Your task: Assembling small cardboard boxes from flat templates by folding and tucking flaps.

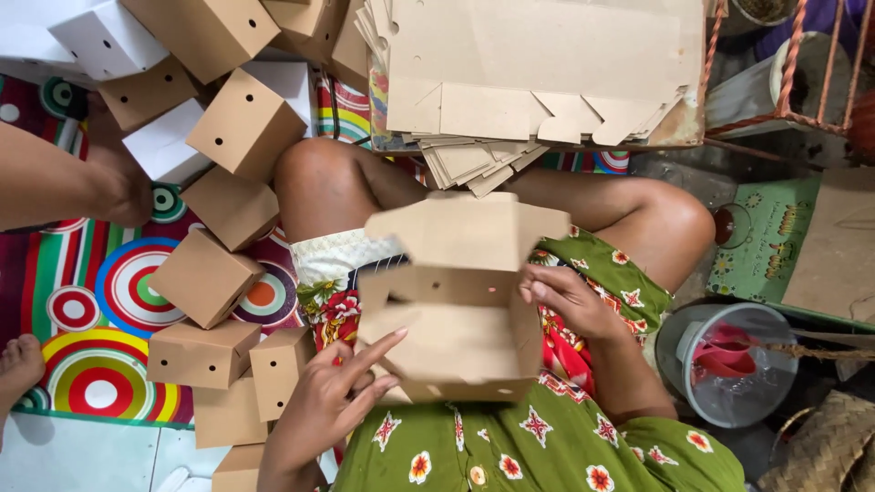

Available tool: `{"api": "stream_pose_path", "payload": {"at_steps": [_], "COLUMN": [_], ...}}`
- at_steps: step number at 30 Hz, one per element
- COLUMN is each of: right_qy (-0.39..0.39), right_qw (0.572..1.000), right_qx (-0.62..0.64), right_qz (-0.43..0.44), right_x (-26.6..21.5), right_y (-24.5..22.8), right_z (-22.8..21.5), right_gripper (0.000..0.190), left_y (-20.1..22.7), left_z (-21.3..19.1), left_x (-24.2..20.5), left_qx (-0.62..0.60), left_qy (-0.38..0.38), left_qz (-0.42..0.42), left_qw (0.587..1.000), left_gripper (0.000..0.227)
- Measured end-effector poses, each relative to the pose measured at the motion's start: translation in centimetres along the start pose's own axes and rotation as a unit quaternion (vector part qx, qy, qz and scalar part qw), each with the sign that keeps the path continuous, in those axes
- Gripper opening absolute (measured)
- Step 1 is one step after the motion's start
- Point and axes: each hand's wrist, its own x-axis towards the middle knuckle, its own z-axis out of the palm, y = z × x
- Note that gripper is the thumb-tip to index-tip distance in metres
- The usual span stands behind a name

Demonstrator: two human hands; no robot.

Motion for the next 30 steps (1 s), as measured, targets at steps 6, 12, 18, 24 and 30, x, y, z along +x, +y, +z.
{"api": "stream_pose_path", "payload": {"at_steps": [6,12,18,24,30], "right_qy": [-0.096,-0.248,-0.132,-0.315,-0.343], "right_qw": [0.975,0.958,0.967,0.942,0.926], "right_qx": [0.201,0.037,-0.216,0.055,0.14], "right_qz": [0.01,0.136,0.043,-0.106,0.077], "right_x": [7.2,14.0,9.8,4.7,5.0], "right_y": [5.5,7.9,3.1,-1.8,2.0], "right_z": [2.9,4.4,2.4,1.7,2.0], "right_gripper": [0.021,0.021,0.041,0.047,0.056], "left_y": [0.5,-2.1,-4.3,-2.8,-3.3], "left_z": [-0.3,3.4,4.8,2.4,2.9], "left_x": [-2.4,-0.9,0.3,2.6,3.8], "left_qx": [-0.018,0.019,0.029,0.004,0.006], "left_qy": [0.016,0.025,0.001,-0.041,-0.058], "left_qz": [-0.003,0.015,-0.07,-0.092,-0.128], "left_qw": [1.0,0.999,0.997,0.995,0.99], "left_gripper": [0.058,0.064,0.068,0.065,0.065]}}
